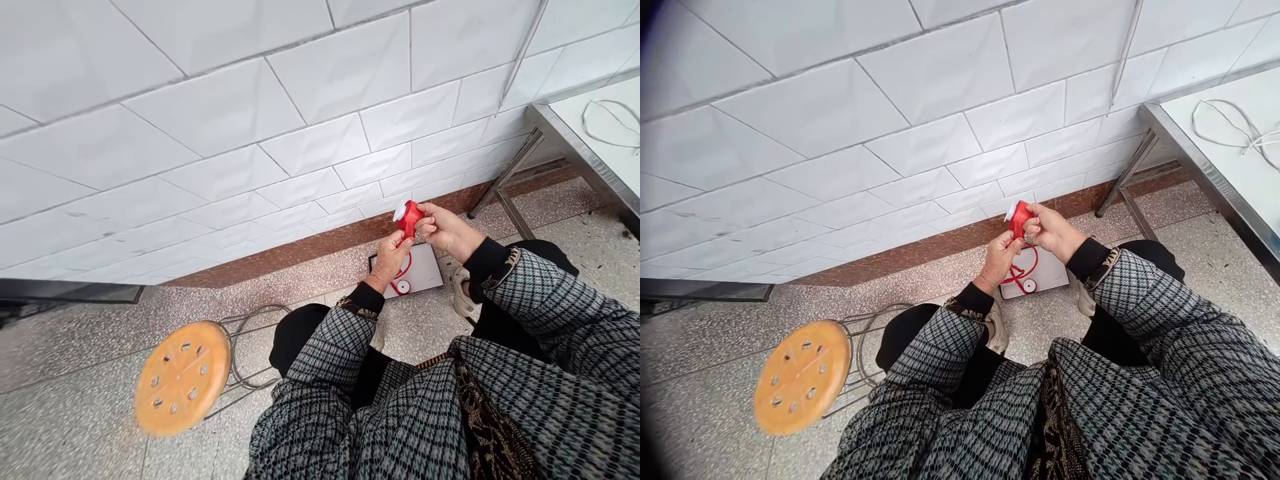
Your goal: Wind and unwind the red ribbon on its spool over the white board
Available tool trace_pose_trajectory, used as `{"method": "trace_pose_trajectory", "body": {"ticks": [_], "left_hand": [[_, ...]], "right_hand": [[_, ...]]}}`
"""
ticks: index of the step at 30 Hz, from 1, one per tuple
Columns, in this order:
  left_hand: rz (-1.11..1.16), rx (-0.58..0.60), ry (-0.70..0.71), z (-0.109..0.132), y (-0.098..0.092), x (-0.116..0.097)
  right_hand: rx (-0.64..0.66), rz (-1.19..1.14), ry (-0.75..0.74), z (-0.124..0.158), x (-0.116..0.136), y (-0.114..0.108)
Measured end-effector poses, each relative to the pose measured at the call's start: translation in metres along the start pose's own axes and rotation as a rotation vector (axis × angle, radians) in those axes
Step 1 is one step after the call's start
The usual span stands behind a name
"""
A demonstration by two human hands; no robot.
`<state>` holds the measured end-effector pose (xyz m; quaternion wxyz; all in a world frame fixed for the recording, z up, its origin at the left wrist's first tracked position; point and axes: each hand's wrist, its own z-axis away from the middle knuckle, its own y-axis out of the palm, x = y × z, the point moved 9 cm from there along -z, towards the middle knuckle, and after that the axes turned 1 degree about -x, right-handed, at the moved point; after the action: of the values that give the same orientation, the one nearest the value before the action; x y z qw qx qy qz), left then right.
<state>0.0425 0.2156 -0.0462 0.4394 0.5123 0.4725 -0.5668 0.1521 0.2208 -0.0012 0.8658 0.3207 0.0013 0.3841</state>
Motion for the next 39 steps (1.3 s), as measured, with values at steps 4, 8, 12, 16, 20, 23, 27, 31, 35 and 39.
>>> {"method": "trace_pose_trajectory", "body": {"ticks": [4,8,12,16,20,23,27,31,35,39], "left_hand": [[-0.056,-0.023,0.007,0.0,-0.011,-0.001],[-0.106,-0.048,0.014,0.0,-0.027,-0.008],[-0.125,-0.102,0.015,0.0,-0.041,-0.01],[-0.012,-0.151,-0.052,-0.003,-0.055,-0.002],[-0.135,0.026,-0.028,-0.013,-0.061,-0.009],[-0.209,0.137,0.03,-0.019,-0.066,-0.017],[-0.151,0.209,0.047,-0.023,-0.07,-0.019],[-0.081,0.181,0.035,-0.023,-0.074,-0.01],[0.062,-0.02,0.081,-0.023,-0.085,-0.005],[0.228,-0.078,-0.033,-0.024,-0.076,0.003]], "right_hand": [[0.034,0.008,0.112,-0.001,-0.005,0.001],[0.073,0.034,0.183,-0.001,-0.01,0.004],[0.096,0.054,0.224,-0.001,-0.013,0.009],[0.094,0.1,0.248,-0.004,-0.014,0.014],[0.085,0.155,0.272,-0.005,-0.017,0.017],[0.117,0.195,0.291,-0.006,-0.019,0.019],[0.184,0.206,0.387,-0.009,-0.027,0.021],[0.218,0.183,0.386,-0.01,-0.03,0.027],[0.302,0.179,0.281,-0.006,-0.033,0.042],[0.305,0.306,-0.018,-0.005,-0.03,0.049]]}}
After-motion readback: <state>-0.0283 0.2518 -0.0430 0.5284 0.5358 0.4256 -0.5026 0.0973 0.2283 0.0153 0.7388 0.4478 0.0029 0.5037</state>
